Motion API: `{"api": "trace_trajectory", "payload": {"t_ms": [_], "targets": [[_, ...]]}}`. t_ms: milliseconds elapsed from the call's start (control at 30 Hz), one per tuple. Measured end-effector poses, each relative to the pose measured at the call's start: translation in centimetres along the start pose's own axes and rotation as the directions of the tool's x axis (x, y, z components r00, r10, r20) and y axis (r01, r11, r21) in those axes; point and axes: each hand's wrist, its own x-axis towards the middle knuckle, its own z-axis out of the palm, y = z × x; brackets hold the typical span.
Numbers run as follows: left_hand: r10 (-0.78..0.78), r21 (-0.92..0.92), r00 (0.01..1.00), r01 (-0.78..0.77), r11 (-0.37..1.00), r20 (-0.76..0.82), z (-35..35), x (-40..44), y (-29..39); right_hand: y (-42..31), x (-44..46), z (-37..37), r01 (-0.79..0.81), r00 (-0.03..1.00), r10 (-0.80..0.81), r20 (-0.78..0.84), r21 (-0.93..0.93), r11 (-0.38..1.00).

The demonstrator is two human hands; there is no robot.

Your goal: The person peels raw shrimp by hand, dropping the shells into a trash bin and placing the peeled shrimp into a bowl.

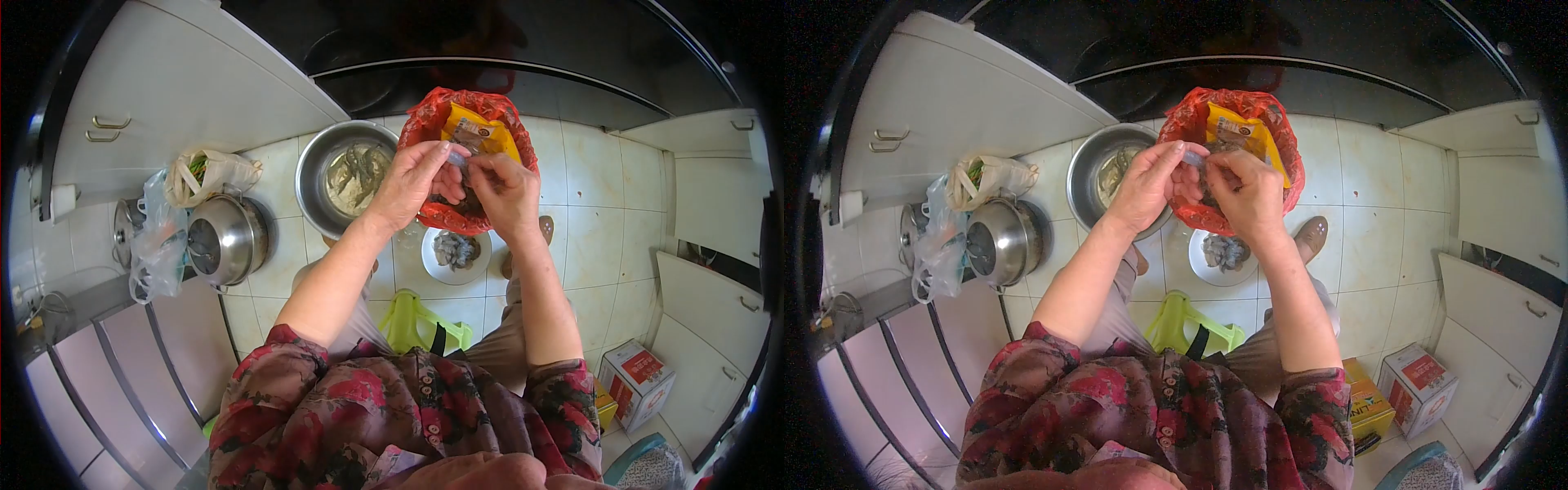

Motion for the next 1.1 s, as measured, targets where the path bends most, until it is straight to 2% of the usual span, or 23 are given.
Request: {"api": "trace_trajectory", "payload": {"t_ms": [100,167,200,300,367,433,500,600,800,867,900,933,967,1000,1067,1100], "targets": [[0.030,0.095,1.000,-0.030,0.995,-0.008,0.12,-0.06,0.05,-0.18,0.05,0.01,0.054,0.999,-0.054,0.002,0.014,0.998],[0.058,0.160,0.998,-0.057,0.986,0.002,0.04,-0.10,-0.12,-0.16,-0.03,0.16,0.081,0.997,-0.080,0.012,-0.052,0.995],[0.084,0.224,0.996,-0.085,0.971,0.015,0.01,-0.11,-0.22,-0.14,-0.07,0.21,0.079,0.997,-0.078,0.012,-0.053,0.995],[0.109,0.255,0.994,-0.113,0.960,0.031,-0.08,-0.19,-0.30,0.10,-0.16,0.38,0.034,0.999,-0.034,0.022,-0.042,0.999],[0.096,0.239,0.995,-0.095,0.966,0.007,0.22,-0.25,-0.37,0.52,-0.16,0.51,0.020,0.999,-0.017,0.028,-0.096,0.995],[0.082,0.224,0.997,-0.076,0.972,-0.015,0.38,-0.28,-0.36,0.44,-0.01,0.33,-0.011,0.999,0.014,0.045,-0.063,0.998],[0.037,0.102,0.999,-0.033,0.994,-0.040,0.39,-0.27,-0.32,0.25,0.08,0.19,-0.043,0.997,0.044,0.063,-0.030,0.999],[0.023,0.071,0.998,-0.019,0.997,-0.053,0.24,-0.30,-0.07,0.14,-0.04,0.26,0.007,0.997,-0.007,0.077,0.005,1.000],[0.002,0.068,0.998,0.002,0.998,-0.056,0.44,-0.41,-0.37,0.31,0.06,0.00,0.083,0.993,-0.071,0.096,-0.128,0.988],[0.005,0.066,0.999,-0.001,0.998,-0.054,0.40,-0.40,-0.17,0.39,-0.09,0.12,-0.013,0.996,0.013,0.087,0.003,1.000],[0.008,0.064,0.999,-0.005,0.998,-0.051,0.38,-0.40,-0.06,0.42,-0.16,0.18,-0.015,0.996,0.014,0.087,0.003,1.000],[0.007,0.063,0.999,-0.004,0.998,-0.051,0.43,-0.40,0.06,0.46,-0.23,0.24,-0.091,0.992,0.082,0.095,0.098,0.991],[0.023,0.106,0.999,-0.018,0.994,-0.046,0.50,-0.41,0.20,0.46,-0.30,0.28,-0.167,0.983,0.148,0.109,0.191,0.967],[0.040,0.149,0.998,-0.033,0.988,-0.040,0.51,-0.41,0.26,0.31,-0.35,0.28,-0.167,0.983,0.148,0.110,0.191,0.967],[0.039,0.124,0.998,-0.033,0.992,-0.044,0.15,-0.38,0.35,-0.14,-0.38,0.23,-0.280,0.958,0.220,0.183,0.440,0.853],[0.037,0.099,0.998,-0.032,0.995,-0.047,0.00,-0.38,0.37,-0.13,-0.36,0.19,-0.281,0.958,0.220,0.184,0.440,0.853]]}}
